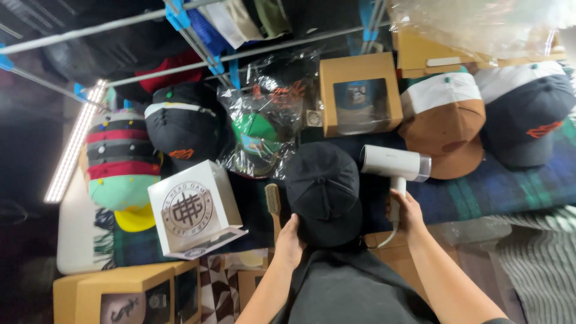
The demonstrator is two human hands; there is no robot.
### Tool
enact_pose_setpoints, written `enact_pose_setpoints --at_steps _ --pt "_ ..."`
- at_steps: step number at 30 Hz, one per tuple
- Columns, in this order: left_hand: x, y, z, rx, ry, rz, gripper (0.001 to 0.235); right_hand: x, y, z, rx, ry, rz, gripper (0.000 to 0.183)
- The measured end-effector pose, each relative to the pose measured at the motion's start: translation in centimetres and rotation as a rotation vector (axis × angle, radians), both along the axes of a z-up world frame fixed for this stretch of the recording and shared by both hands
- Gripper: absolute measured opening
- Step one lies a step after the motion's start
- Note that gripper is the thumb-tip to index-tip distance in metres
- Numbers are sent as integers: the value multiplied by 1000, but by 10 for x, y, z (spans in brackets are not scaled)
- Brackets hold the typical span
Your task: The person cleans a black baseball cap using a brush and a handheld steamer. They brush the cap's surface, apply steam, and then place the cap on a wooden head form to shape it.
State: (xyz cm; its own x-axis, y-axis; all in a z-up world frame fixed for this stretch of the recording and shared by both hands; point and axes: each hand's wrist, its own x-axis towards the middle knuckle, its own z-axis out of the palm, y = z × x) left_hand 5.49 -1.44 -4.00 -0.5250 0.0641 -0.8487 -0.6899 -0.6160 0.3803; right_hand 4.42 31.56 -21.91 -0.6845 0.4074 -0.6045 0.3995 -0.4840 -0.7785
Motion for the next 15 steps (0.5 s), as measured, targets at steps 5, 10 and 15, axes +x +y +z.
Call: enact_pose_setpoints --at_steps 5,10,15 --pt "13 -6 -94 -231 50 -86 40 -24 -15 32 32 -9 182 28" --pt "12 -13 -98 -438 196 -135 21 -27 -21 104 355 -217 530 66" --pt "-3 -27 -53 -677 380 -407 43 -19 44 27 1179 -477 925 40"
